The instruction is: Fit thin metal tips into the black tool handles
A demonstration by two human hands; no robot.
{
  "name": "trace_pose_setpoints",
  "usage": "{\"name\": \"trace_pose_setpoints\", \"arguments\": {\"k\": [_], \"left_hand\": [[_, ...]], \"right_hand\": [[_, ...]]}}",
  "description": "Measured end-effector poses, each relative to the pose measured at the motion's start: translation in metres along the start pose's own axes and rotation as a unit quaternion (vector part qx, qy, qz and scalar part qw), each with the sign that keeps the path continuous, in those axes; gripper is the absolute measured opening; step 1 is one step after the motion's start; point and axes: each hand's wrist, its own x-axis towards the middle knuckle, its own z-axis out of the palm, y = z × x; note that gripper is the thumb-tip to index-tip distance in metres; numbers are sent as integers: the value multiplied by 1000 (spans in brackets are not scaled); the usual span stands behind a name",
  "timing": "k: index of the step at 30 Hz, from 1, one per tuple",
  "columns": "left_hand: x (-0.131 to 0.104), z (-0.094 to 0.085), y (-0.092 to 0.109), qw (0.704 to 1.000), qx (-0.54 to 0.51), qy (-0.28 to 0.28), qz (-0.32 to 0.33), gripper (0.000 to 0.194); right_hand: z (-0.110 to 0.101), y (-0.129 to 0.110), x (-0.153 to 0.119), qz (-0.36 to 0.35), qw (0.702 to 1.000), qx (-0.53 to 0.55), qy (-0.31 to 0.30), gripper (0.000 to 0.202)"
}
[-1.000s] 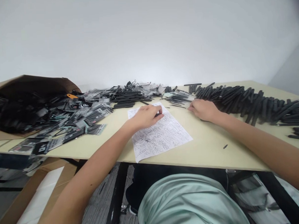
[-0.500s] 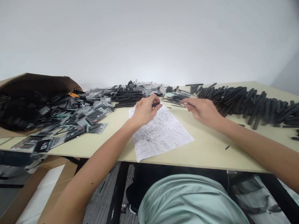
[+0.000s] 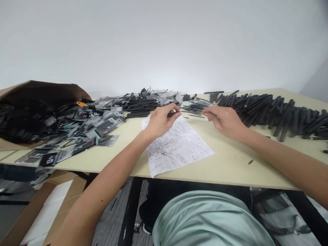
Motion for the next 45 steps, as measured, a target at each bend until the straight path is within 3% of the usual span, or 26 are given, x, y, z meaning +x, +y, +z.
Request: {"name": "trace_pose_setpoints", "arguments": {"k": [9,20,25,33,45], "left_hand": [[0,-1,-1,999,-10,-20,24,29],[0,-3,-2,993,-21,-84,77,18],[-1,-5,-3,993,-32,-73,83,19],[-2,-4,-2,991,-50,-98,76,28],[-4,-1,5,980,-33,-127,147,27]], "right_hand": [[1,6,0,-10,1000,18,-10,23],[0,2,0,-38,997,55,-26,24],[-1,0,0,-28,996,83,-24,22],[-3,-10,-1,-51,998,29,-2,26],[2,-29,-6,-96,993,36,-60,29]]}}
